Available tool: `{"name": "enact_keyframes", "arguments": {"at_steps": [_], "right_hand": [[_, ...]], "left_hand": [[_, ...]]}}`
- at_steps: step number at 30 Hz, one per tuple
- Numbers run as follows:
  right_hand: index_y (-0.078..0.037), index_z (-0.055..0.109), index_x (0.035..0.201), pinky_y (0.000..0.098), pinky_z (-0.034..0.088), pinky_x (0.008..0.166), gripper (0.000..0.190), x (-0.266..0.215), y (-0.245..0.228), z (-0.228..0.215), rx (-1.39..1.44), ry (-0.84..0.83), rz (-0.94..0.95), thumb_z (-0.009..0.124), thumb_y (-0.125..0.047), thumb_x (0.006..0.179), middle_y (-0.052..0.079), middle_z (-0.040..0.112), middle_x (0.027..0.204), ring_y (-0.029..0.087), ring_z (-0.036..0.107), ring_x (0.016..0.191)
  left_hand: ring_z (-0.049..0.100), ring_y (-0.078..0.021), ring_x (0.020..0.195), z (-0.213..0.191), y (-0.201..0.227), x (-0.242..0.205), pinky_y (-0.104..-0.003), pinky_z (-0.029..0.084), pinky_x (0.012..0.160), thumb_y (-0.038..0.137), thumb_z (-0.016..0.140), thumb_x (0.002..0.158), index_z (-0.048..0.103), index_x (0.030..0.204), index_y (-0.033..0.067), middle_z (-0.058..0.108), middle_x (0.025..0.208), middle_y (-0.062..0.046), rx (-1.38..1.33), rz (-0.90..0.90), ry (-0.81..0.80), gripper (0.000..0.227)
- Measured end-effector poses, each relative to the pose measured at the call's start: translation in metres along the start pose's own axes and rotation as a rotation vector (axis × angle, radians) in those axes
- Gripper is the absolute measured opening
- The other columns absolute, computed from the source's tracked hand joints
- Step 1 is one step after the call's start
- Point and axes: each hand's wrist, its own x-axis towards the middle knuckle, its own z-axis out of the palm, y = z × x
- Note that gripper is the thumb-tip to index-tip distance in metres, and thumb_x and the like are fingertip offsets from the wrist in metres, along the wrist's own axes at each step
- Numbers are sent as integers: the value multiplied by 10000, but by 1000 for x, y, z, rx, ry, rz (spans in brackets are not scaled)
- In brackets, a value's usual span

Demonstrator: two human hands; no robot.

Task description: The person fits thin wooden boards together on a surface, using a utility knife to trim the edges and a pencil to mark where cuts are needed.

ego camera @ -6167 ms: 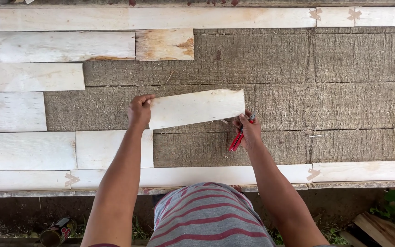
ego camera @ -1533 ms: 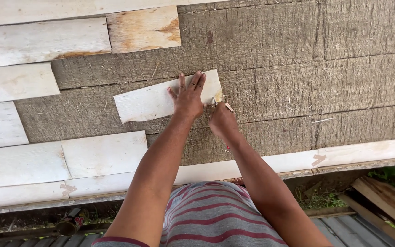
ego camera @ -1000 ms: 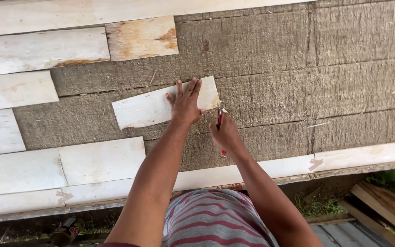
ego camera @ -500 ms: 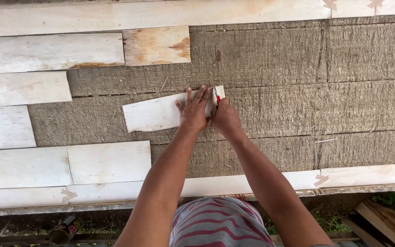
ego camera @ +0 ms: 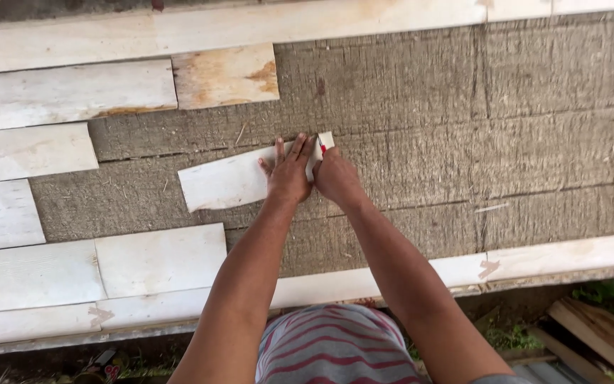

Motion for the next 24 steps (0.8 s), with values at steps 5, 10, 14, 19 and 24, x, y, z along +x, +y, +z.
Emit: {"name": "enact_keyframes", "arguments": {"at_steps": [5, 10, 14, 19, 24], "right_hand": [[5, 520, 1136, 579, 587, 842, 354, -7, -1, 2, -4, -35, 17, 403, -314, 1039, 294, 693, 1033, 508, 703, 1050], [-20, 493, 1143, 589, 576, 877, 365, -4, 4, 10, -18, -32, 24, 389, -354, 1039, 292, 688, 1075, 511, 690, 1085], [-24, 497, 1133, 582, 578, 863, 353, -12, 9, 12, -21, -25, 12, 400, -350, 1038, 291, 693, 1058, 506, 698, 1069], [-17, 496, 1125, 576, 578, 880, 328, -49, 1, 4, -50, -35, 4, 390, -319, 1052, 310, 689, 1079, 514, 690, 1084], [-32, 466, 1126, 571, 576, 836, 326, -50, 33, 27, -38, -39, -22, 370, -332, 1040, 299, 704, 1039, 500, 720, 1008]], "left_hand": [[-46, -325, 1599, -6, 5, -6, -814, 120, 1166, 314, 767, 908, 63, 1656, 382, -47, 1724, 212, 38, -24, -21, 1030], [-54, -328, 1599, -12, 8, -11, -816, 107, 1165, 325, 777, 898, 56, 1663, 363, -48, 1728, 198, 41, -23, -33, 1052], [-71, -331, 1598, -7, 3, -3, -808, 107, 1173, 397, 759, 911, 38, 1664, 354, -65, 1730, 188, 50, -22, -40, 1043], [-76, -324, 1599, -9, 5, -6, -795, 107, 1184, 423, 729, 931, 28, 1664, 355, -74, 1731, 183, 71, -25, -41, 1017], [-88, -314, 1596, -12, 6, -12, -778, 108, 1195, 434, 718, 915, -3, 1663, 367, -94, 1726, 187, 88, -29, -55, 1041]]}}
